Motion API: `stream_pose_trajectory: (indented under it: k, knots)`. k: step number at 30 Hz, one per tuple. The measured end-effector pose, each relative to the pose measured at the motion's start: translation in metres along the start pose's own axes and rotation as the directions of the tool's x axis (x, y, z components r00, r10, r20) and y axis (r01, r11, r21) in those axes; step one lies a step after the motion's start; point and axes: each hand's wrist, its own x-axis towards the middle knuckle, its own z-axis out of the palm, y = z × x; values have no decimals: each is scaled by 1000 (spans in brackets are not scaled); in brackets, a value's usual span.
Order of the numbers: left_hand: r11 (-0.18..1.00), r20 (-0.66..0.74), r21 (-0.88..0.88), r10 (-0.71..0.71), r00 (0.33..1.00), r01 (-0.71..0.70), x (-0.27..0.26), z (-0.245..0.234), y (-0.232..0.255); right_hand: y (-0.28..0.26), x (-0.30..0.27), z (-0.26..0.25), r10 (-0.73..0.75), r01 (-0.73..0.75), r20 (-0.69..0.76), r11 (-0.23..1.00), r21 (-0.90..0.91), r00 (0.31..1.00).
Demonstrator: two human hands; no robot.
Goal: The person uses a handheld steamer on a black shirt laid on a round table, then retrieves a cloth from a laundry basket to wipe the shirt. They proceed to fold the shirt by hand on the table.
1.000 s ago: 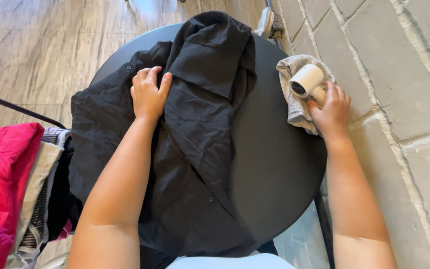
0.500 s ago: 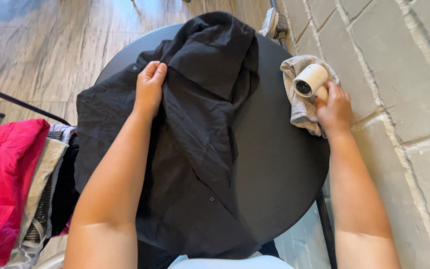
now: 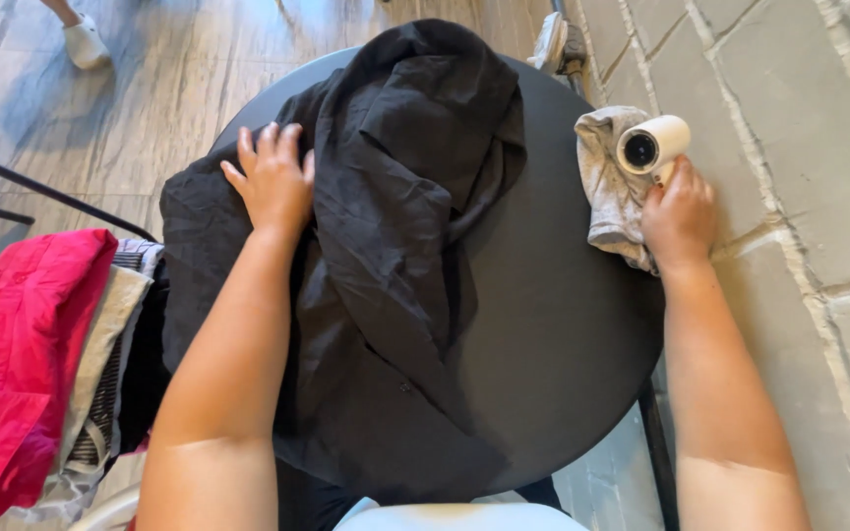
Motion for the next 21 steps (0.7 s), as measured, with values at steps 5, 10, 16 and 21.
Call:
stream_pose_trajectory:
  k: [5, 10, 16, 21]
  knots:
    - [975, 235, 220, -38, 971, -15, -15, -17, 14, -57, 12, -45, -112, 115, -183, 993, 2, 977]
    - [963, 266, 267, -105, 958, 32, -22, -24, 27, -203, 21, -67, -47, 76, -61, 707, 703, 997]
    - [983, -183, 169, 99, 978, -68, -31, 27, -5, -326, -1, -59, -410, 224, 370, 864, 452, 834]
    - [914, -254, -400, -187, 949, 73, -29, 1, -16, -246, -4, -31, -198, -30, 307, 796, 604, 931]
